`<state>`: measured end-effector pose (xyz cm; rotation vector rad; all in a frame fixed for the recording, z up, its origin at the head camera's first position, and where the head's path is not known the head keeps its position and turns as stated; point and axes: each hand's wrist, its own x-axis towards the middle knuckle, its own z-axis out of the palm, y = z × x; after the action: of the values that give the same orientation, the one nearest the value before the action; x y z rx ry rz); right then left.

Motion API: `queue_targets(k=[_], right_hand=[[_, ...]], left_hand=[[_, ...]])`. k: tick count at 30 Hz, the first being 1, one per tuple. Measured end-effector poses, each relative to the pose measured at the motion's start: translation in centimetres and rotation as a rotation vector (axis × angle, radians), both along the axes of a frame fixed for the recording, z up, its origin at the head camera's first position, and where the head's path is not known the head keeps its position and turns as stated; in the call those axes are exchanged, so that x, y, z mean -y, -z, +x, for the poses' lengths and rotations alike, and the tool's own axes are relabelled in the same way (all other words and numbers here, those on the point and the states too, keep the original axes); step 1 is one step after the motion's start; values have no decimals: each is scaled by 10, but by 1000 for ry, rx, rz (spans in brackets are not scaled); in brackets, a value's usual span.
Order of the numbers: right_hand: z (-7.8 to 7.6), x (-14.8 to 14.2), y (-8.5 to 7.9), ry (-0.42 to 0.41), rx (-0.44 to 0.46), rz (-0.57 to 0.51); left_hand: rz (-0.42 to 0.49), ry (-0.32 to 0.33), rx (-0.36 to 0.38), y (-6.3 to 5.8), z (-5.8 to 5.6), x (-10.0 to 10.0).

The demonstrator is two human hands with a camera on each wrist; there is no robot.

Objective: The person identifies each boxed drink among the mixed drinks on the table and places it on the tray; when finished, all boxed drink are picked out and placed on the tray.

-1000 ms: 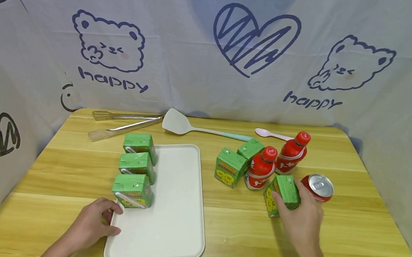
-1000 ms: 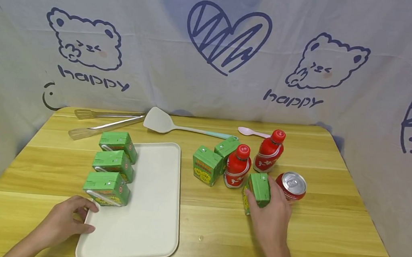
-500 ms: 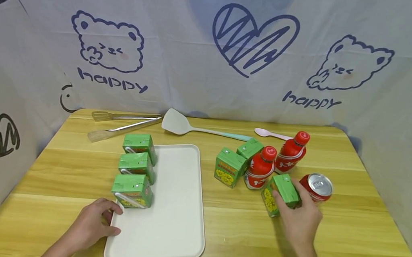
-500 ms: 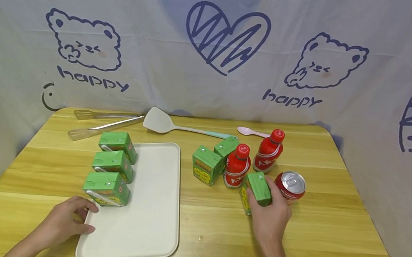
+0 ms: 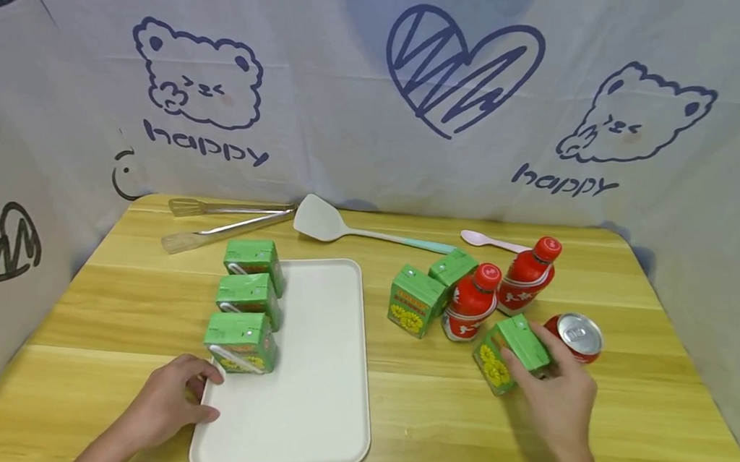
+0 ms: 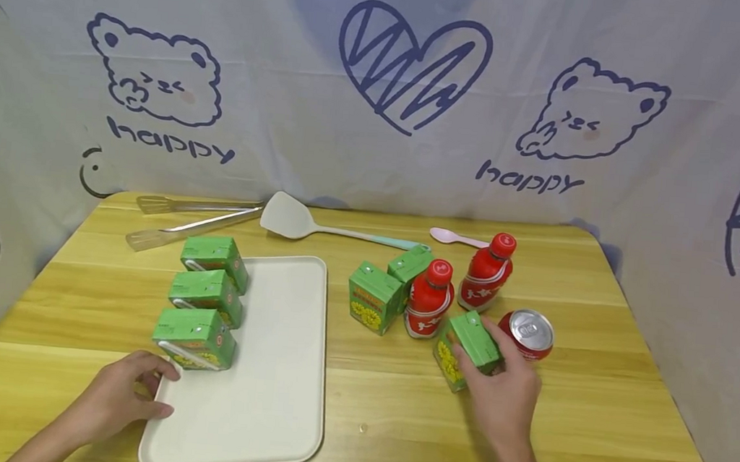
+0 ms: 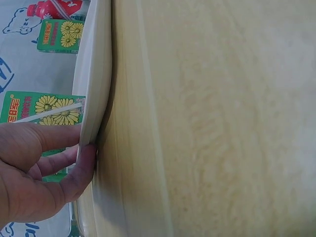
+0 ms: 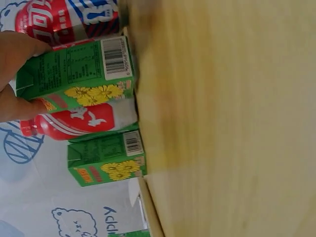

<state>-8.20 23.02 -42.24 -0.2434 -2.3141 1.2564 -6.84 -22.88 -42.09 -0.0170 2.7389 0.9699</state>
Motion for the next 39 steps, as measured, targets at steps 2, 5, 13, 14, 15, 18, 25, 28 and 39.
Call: queue_targets(k=[2,5,13,14,15,18,25,28,39], right_hand=[[-2,-10,11,-35,-16,19],[-2,-18,14,-103,-23,55],[12,7,-38,-253,27,42],[12,8,-41,-279,29,37],[13,12,-46,-299,40,35],[12,18,-51,-387,17,-3],[4,36,-62,-607,37,-58],[-1,45,-69,-670,70,-69],[-26,80,-82,-757,203,-110]], left_hand=[[1,-1,-1,0,0,0],[-4,-1,5,-1,0,0],[0,3,14,-2,-1,-1],[2,4,11,-2,-1,-1],[4,6,8,-2,-1,-1],[9,7,5,-2,-1,-1],[10,5,29,-2,-1,0],[11,5,32,-2,0,2],[33,10,33,-2,0,2]])
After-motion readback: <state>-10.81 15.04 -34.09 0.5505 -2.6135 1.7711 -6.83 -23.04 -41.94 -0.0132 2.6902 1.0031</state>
